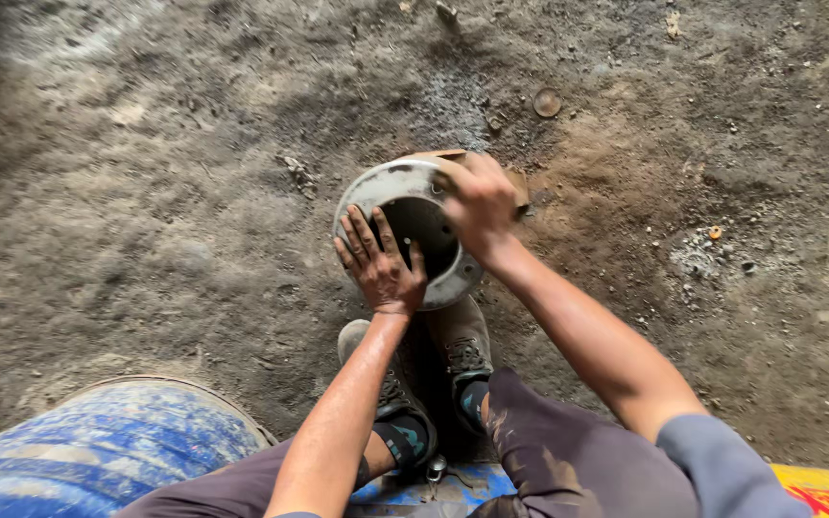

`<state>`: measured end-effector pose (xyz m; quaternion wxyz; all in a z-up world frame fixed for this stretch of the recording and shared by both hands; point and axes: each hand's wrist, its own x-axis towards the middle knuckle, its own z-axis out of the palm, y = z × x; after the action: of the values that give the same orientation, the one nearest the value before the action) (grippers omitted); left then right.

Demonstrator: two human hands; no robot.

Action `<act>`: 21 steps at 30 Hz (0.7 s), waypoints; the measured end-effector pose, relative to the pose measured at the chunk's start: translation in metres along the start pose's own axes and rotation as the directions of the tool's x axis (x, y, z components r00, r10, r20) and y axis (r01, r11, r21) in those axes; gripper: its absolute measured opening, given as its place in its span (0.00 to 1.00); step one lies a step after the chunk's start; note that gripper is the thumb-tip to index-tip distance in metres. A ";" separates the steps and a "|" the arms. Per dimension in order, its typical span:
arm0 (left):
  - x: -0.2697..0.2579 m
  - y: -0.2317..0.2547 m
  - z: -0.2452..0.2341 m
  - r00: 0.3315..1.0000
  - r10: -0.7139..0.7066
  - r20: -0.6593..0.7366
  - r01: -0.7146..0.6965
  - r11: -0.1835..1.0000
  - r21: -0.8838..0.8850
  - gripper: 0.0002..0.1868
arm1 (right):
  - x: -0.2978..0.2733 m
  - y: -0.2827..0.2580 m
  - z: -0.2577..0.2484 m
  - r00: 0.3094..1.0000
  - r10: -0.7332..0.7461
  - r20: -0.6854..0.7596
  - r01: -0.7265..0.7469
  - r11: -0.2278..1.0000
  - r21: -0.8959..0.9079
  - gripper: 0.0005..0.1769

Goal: The person sits on the floor and uses a small piece of material to rub and clean the surface and edges of a circular metal flange.

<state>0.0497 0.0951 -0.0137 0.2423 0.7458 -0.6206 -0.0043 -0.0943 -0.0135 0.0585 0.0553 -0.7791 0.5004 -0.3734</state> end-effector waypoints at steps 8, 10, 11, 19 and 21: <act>0.000 -0.003 0.000 1.000 0.007 0.005 -0.007 1.000 -0.009 0.39 | 0.026 -0.018 0.026 0.984 -0.173 0.040 0.168 0.980 0.104 0.07; 0.001 -0.003 0.003 1.000 0.006 0.007 -0.006 1.000 -0.008 0.39 | -0.002 -0.012 -0.009 0.996 -0.009 -0.086 0.023 0.986 0.167 0.14; 0.001 -0.003 0.003 1.000 0.006 0.006 -0.006 1.000 -0.005 0.39 | -0.018 -0.009 -0.025 0.990 0.124 -0.072 -0.113 0.984 0.138 0.15; -0.001 0.000 0.002 1.000 0.004 0.025 -0.005 1.000 0.025 0.39 | -0.039 0.003 -0.033 0.983 0.180 -0.034 -0.172 0.972 0.159 0.04; 0.002 -0.002 0.001 1.000 0.019 0.018 -0.019 0.999 0.038 0.39 | -0.008 0.008 -0.010 0.971 0.209 0.120 -0.212 0.977 0.017 0.06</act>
<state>0.0514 0.0936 -0.0146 0.2226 0.7443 -0.6297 0.0031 -0.1084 -0.0082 0.0573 0.1354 -0.7413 0.5705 -0.3264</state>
